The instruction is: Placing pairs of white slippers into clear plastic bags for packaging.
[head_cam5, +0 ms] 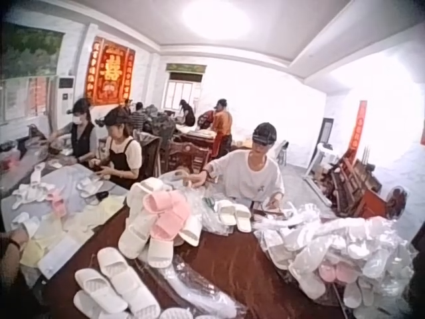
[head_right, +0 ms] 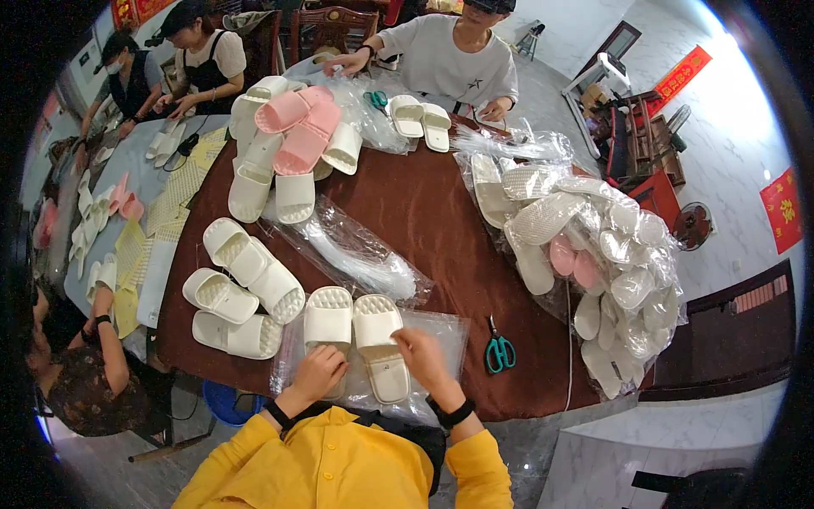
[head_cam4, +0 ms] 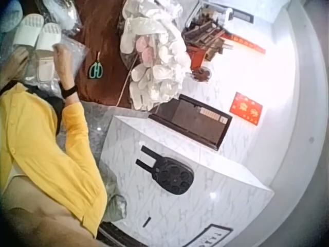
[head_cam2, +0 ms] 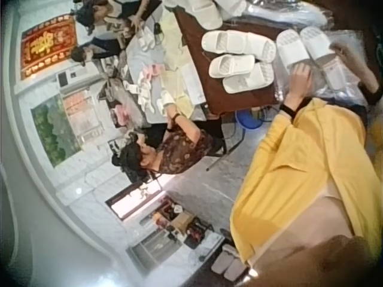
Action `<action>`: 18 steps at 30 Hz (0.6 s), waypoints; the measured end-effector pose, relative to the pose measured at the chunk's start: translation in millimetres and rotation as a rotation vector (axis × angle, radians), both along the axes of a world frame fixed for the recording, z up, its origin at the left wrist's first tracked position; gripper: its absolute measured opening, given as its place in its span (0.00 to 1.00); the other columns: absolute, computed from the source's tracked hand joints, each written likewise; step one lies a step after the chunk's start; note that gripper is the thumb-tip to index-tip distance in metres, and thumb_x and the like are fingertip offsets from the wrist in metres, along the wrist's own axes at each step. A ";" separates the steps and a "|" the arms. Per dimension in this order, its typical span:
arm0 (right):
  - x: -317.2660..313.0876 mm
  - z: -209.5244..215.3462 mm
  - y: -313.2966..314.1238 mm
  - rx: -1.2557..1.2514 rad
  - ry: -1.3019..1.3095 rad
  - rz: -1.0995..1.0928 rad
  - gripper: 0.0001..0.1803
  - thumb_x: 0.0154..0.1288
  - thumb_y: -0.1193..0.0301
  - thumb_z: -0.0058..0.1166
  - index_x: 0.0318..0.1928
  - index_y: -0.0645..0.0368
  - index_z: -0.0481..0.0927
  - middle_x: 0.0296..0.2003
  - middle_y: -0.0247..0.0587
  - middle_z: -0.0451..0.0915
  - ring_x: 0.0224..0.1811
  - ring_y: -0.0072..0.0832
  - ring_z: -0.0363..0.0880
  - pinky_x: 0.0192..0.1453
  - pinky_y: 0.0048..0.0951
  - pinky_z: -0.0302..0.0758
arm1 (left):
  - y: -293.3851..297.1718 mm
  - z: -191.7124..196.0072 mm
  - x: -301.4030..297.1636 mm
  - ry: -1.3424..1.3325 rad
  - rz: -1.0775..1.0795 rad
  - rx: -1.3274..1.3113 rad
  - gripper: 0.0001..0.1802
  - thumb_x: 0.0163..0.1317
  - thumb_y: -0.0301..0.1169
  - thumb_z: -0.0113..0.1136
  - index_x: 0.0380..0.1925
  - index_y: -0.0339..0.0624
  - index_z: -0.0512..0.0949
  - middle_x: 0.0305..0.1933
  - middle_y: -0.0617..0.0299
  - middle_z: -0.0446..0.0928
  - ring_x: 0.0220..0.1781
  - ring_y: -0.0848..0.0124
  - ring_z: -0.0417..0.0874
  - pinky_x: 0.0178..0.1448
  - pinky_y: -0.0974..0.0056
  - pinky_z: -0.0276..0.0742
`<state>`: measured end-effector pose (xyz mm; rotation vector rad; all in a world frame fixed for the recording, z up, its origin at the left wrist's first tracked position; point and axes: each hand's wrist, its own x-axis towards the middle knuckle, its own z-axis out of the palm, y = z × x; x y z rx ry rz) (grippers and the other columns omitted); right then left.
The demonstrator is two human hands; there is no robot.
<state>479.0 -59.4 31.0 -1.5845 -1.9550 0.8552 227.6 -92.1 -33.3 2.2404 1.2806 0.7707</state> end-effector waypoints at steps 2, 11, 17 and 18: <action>1.7 -1.7 23.6 0.031 0.010 -0.096 0.09 0.65 0.74 0.54 0.44 0.60 0.84 0.37 0.50 0.84 0.39 0.48 0.83 0.41 0.41 0.78 | 1.2 -1.4 0.8 -0.002 0.017 -0.002 0.07 0.58 0.32 0.63 0.29 0.43 0.75 0.33 0.57 0.74 0.40 0.56 0.78 0.46 0.55 0.74; -12.0 -51.9 91.8 0.048 0.000 -0.086 0.12 0.65 0.72 0.53 0.45 0.61 0.84 0.40 0.54 0.84 0.40 0.46 0.85 0.47 0.37 0.79 | 3.2 -7.3 4.9 -0.029 0.051 0.004 0.07 0.59 0.33 0.63 0.29 0.43 0.76 0.33 0.57 0.75 0.39 0.56 0.78 0.45 0.55 0.75; -33.9 -48.2 96.5 0.026 0.314 -0.270 0.12 0.62 0.74 0.56 0.45 0.65 0.83 0.36 0.49 0.85 0.35 0.39 0.86 0.42 0.35 0.80 | 2.3 -12.0 9.2 0.001 0.101 0.020 0.07 0.59 0.33 0.63 0.29 0.42 0.77 0.34 0.57 0.76 0.40 0.56 0.78 0.45 0.55 0.75; -41.6 -45.5 96.6 -0.002 0.402 -0.273 0.13 0.62 0.75 0.56 0.47 0.65 0.82 0.36 0.46 0.83 0.34 0.33 0.85 0.38 0.31 0.79 | 1.9 -13.0 8.7 0.001 0.103 0.019 0.07 0.59 0.33 0.63 0.29 0.42 0.77 0.34 0.57 0.76 0.40 0.56 0.78 0.45 0.55 0.75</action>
